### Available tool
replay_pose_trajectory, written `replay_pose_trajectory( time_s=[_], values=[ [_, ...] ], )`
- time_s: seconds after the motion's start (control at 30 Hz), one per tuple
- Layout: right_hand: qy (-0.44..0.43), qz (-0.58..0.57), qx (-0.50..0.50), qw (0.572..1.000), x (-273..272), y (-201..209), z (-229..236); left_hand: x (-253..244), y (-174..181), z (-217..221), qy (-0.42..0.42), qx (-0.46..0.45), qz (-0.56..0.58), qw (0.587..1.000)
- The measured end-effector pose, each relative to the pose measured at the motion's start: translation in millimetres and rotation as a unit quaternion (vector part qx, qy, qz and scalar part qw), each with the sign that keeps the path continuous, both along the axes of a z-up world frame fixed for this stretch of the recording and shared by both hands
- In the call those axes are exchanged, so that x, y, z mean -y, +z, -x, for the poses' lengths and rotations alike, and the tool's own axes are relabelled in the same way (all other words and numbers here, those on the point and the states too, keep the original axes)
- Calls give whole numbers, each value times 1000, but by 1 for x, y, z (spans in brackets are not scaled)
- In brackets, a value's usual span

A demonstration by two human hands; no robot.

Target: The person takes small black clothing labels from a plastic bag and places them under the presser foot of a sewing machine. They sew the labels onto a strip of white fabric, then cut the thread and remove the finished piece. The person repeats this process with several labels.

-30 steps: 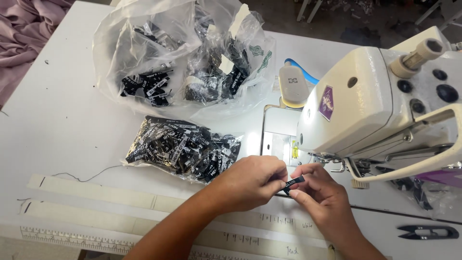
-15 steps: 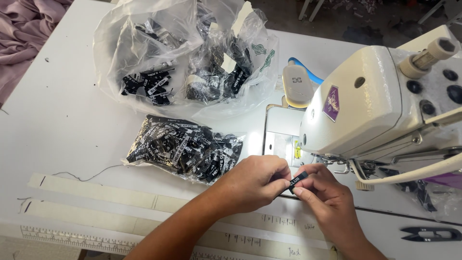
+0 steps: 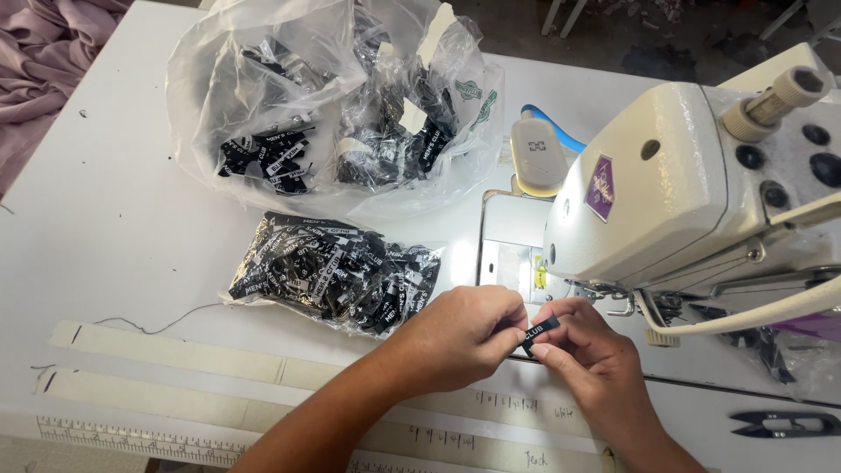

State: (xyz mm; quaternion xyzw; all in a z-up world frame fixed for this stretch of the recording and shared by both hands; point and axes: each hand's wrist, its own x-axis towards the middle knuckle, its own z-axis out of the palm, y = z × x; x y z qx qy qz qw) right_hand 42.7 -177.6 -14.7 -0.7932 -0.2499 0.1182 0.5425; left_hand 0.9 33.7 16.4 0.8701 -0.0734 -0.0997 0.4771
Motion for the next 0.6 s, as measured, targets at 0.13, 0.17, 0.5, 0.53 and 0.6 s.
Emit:
replay_pose_trajectory(
  time_s=[0.13,0.17,0.5,0.53,0.6],
  values=[
    [-23,5,-25,999,-3,1,2,3,-5,-1,-2,8,-12,1000],
    [-18,2,-35,999,-2,-1,2,4,-6,0,-2,15,-9,1000],
    [-8,9,-58,998,2,0,0,2,6,1,-1,-31,20,999],
    [-9,6,-58,998,4,-3,-1,3,3,1,-2,-31,17,999],
    [16,13,-30,999,6,-7,-4,4,2,2,-27,27,-13,999]
  ],
)
